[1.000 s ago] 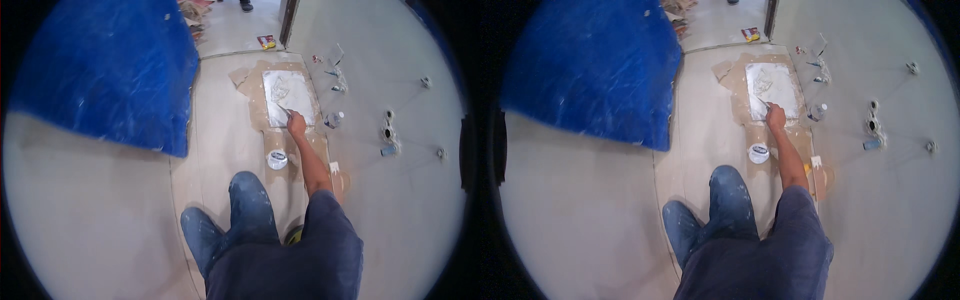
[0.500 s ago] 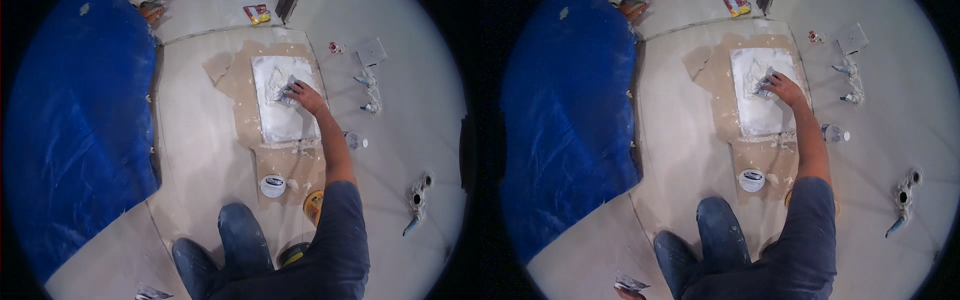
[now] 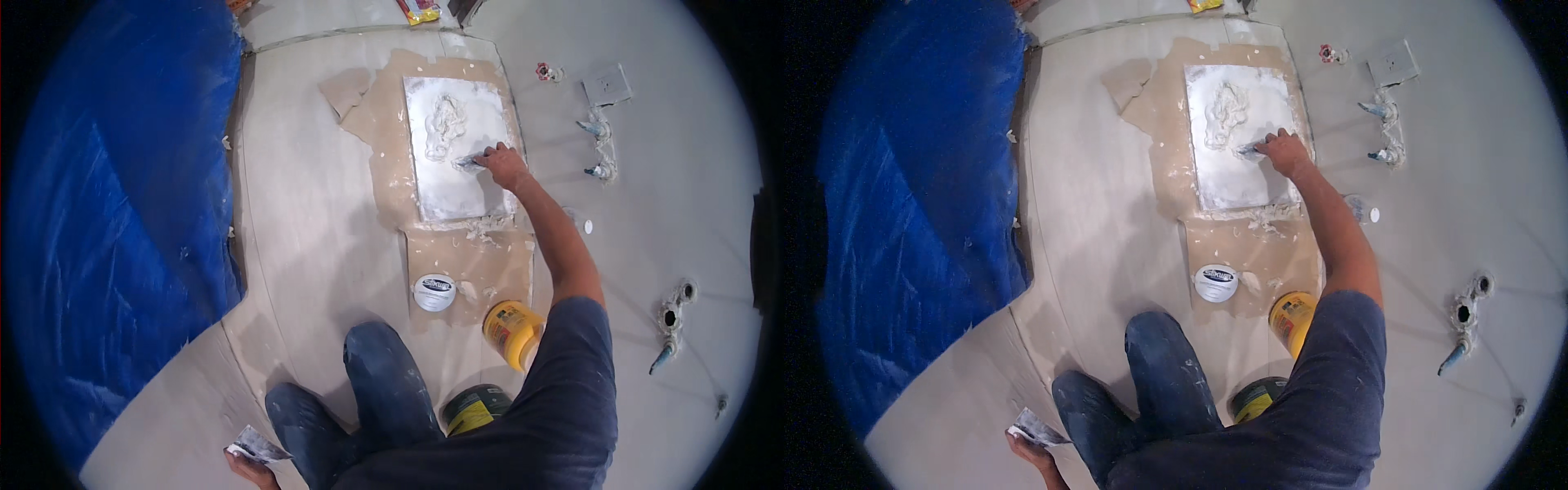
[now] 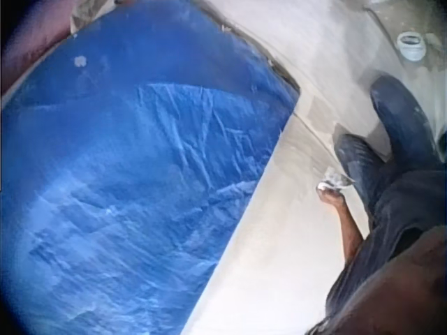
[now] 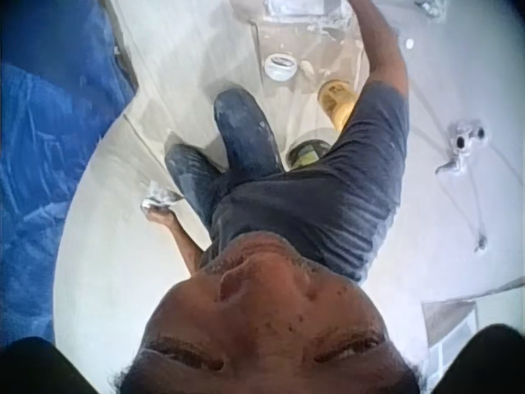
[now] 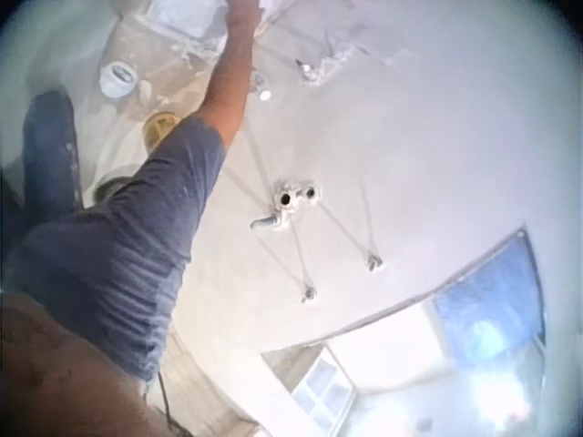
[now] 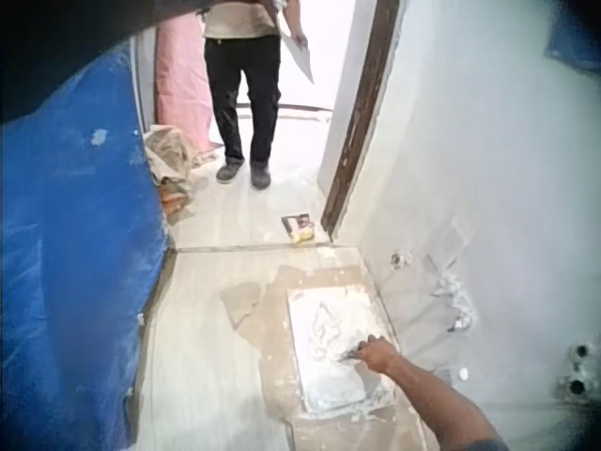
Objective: Applying and smoothing joint compound on a wall using putty knives.
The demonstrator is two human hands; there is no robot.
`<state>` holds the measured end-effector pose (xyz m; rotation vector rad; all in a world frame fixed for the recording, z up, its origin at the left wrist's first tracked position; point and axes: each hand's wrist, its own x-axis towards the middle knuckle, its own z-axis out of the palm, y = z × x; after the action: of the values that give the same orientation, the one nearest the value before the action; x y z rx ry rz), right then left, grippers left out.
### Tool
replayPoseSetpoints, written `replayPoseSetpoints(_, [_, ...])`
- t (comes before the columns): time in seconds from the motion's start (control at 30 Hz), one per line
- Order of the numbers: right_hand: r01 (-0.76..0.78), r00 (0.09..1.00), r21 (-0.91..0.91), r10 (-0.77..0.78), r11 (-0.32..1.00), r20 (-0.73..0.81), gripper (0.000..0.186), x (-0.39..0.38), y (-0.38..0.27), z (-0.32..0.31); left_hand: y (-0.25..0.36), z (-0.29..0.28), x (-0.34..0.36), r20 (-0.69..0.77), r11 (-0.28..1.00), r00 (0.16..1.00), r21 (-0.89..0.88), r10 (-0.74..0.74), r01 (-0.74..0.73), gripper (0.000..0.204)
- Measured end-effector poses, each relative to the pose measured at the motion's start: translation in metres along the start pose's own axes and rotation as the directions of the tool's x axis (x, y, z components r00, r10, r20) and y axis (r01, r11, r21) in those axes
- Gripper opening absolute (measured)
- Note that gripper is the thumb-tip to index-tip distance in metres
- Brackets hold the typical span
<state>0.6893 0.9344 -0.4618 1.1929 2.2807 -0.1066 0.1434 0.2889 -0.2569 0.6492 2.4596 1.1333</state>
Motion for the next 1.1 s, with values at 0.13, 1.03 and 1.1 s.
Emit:
replayPoseSetpoints(0.13, [-0.199,0.941,0.383,0.286,0.902,-0.184,0.046,-0.009,0.002,0.023,-0.009,0.002,-0.018,0.023,0.999,0.999,0.036,-0.028,0.027,0.053])
replayPoseSetpoints(1.03, [0.11,0.63,0.675,0.577,-0.729,0.521,0.029,0.061,-0.068,0.048,0.003,0.04,-0.041,0.123,0.99,0.984,0.075,-0.131,0.122,0.045])
replayPoseSetpoints(1.1, [0.225,0.677,0.7,0.625,-0.677,0.387,0.031,0.063,-0.063,0.047,0.001,0.04,-0.04,0.123,0.988,0.984,0.101,-0.127,0.115,0.047])
